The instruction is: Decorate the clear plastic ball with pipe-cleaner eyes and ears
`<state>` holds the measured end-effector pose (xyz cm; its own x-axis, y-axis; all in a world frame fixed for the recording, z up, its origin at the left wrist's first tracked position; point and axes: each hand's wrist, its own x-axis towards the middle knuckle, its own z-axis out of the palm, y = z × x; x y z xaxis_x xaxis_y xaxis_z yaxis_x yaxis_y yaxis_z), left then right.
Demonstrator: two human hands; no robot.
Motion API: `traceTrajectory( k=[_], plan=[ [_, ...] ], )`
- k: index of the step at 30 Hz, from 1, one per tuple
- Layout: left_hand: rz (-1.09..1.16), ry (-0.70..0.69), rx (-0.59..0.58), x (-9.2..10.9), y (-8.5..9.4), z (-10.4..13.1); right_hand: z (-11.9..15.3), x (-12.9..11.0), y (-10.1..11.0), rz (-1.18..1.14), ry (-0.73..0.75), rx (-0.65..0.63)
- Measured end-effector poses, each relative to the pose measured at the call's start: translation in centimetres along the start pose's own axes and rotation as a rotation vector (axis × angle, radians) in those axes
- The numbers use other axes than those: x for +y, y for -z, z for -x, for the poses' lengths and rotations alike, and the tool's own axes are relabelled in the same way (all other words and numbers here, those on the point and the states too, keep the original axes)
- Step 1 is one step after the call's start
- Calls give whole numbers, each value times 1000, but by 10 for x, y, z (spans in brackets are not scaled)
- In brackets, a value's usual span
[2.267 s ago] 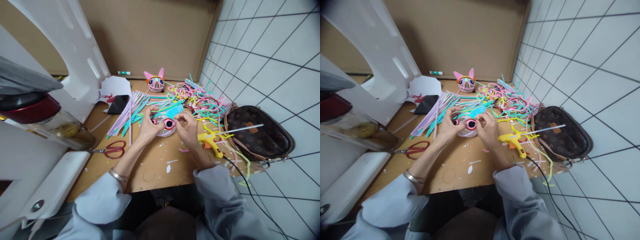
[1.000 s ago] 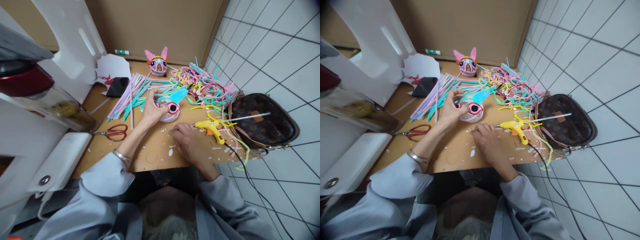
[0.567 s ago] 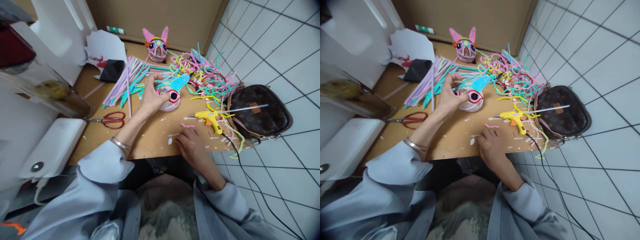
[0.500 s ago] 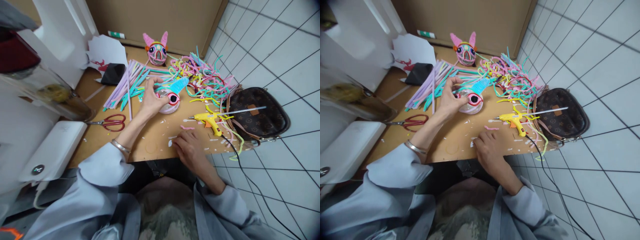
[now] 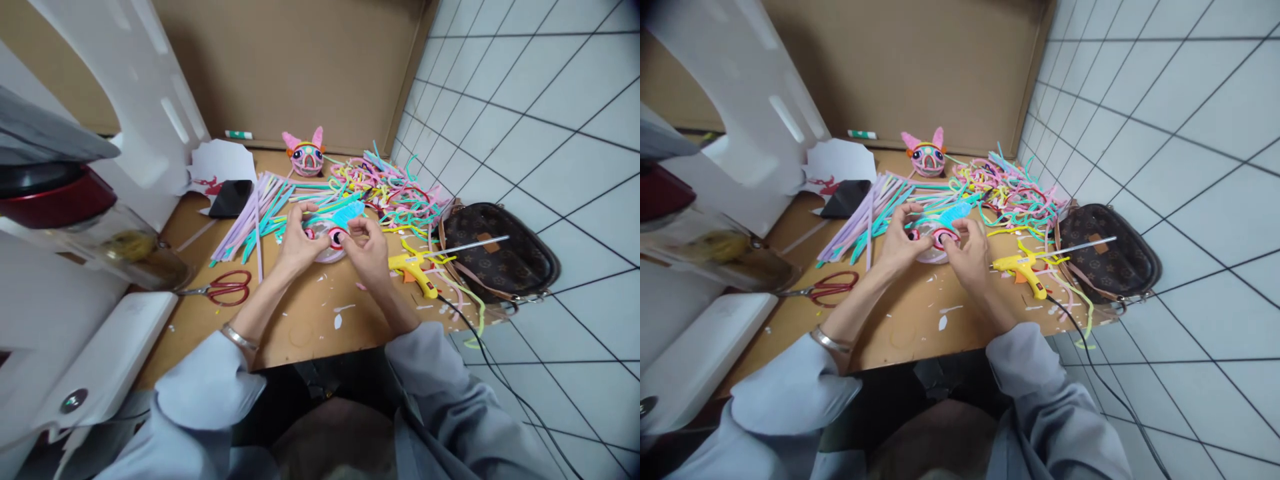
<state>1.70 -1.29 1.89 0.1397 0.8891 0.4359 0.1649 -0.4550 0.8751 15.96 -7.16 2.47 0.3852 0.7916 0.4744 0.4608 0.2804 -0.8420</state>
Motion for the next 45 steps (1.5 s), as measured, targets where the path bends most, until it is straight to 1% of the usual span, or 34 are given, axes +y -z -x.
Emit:
traceTrajectory(
  k=[2, 4, 11, 15, 19, 24, 27, 31, 37, 41, 45],
  plan=[
    [-2, 0, -4, -1, 0, 0, -5, 3, -5, -63, -74, -39],
    [-15, 4, -6, -1, 0, 1, -8, 4, -8, -105, -117, -67],
    [9, 3, -22, 0, 1, 2, -8, 5, -9, -151, -156, -111],
    [47, -1, -46, -1, 3, 3, -9, 7, -9, -145, -148, -139],
    [83, -17, -83, 0, 5, 3, -10, 7, -10, -106, -122, -130],
    [106, -12, -89, 2, 5, 4, -9, -1, -7, 27, -19, -110],
    [128, -2, -76, 1, 4, 5, -8, -6, -3, 84, 30, -128],
    [235, 71, -48, 3, 6, 4, -7, -8, 0, 86, 24, -148],
    [364, 205, -50, 10, 13, -1, -10, -7, 1, 34, -8, -159],
    [409, 209, -93, 6, 15, -2, -14, -7, 3, 34, -3, -165],
    [376, 184, -120, 2, 17, 0, -16, -5, 7, 37, -23, -163]
  ],
)
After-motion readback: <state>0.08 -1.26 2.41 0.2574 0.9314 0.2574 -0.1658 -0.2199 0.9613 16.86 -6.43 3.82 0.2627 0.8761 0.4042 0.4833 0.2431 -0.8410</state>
